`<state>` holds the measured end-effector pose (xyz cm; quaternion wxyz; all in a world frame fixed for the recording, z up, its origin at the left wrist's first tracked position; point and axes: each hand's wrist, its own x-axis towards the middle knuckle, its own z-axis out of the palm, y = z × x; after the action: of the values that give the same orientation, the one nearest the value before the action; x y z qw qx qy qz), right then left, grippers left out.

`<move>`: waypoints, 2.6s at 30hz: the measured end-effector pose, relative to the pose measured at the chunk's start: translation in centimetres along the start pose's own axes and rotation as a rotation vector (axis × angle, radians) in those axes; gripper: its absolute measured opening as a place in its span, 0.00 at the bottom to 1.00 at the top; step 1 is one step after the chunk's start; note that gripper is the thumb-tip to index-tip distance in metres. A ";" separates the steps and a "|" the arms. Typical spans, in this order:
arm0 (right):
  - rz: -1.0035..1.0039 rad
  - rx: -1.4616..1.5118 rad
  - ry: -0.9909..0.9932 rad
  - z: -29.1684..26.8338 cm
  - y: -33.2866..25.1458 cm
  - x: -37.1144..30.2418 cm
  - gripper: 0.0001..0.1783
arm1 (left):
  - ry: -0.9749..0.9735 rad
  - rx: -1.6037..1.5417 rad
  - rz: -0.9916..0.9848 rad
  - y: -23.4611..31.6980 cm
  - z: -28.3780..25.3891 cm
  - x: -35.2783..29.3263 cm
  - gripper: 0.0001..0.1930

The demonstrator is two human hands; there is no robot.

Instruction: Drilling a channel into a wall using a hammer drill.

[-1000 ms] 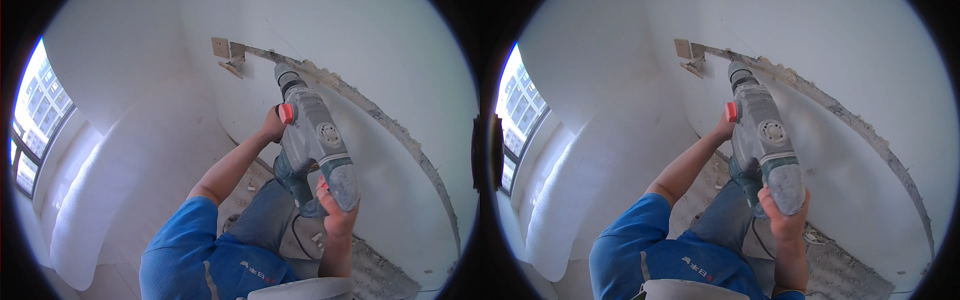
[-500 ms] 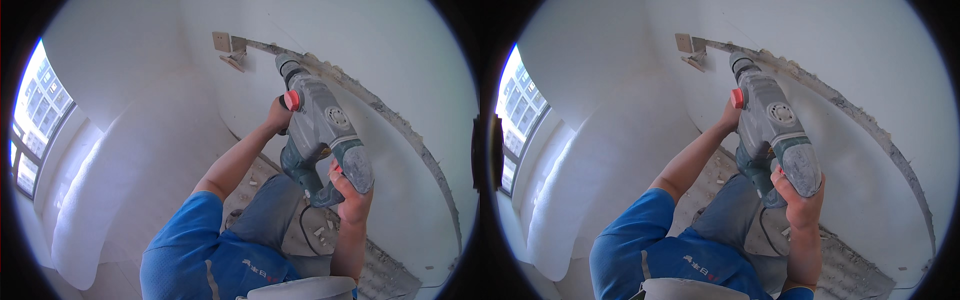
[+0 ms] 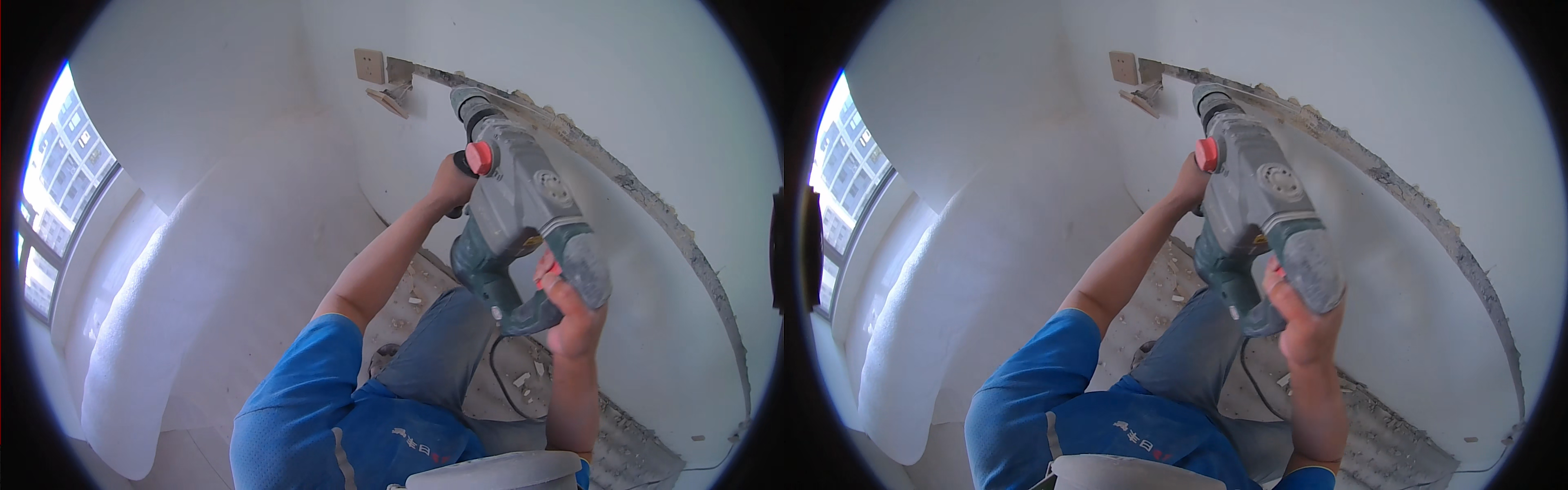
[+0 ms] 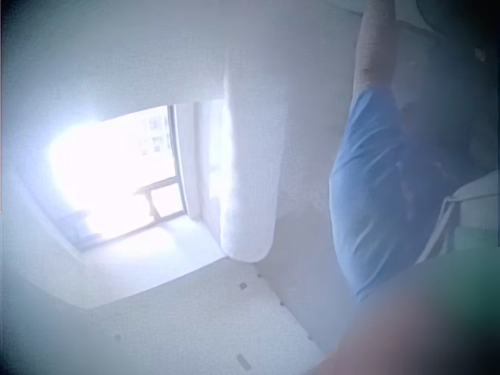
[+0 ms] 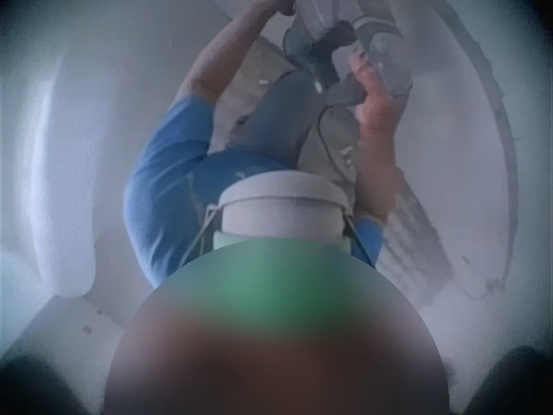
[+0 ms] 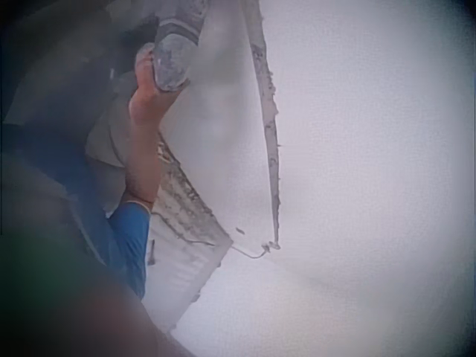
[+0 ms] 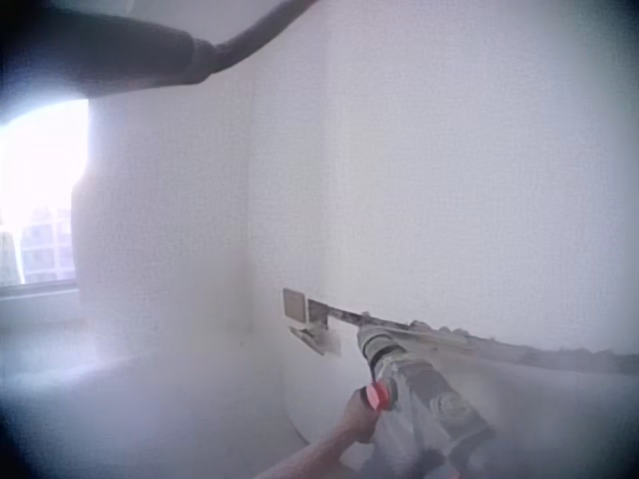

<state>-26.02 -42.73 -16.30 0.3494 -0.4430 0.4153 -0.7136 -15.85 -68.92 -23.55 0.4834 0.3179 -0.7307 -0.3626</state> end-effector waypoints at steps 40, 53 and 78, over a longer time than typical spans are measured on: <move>-0.484 -0.787 -0.310 5.2 2.7 -2.9 0.40 | -0.186 -0.650 0.086 -6.8 0.7 -0.2 0.32; -0.011 -0.469 -0.241 4.9 -2.8 -0.6 0.26 | -0.247 -0.791 -0.178 -4.3 0.3 0.1 0.31; 0.004 -0.158 -0.094 5.0 -1.3 1.0 0.04 | 0.021 -0.395 -0.054 -4.0 -1.5 1.4 0.24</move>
<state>-21.94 -44.45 -13.49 0.3338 -0.5013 0.4544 -0.6564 -14.42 -72.50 -25.82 0.5342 0.2401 -0.6315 -0.5082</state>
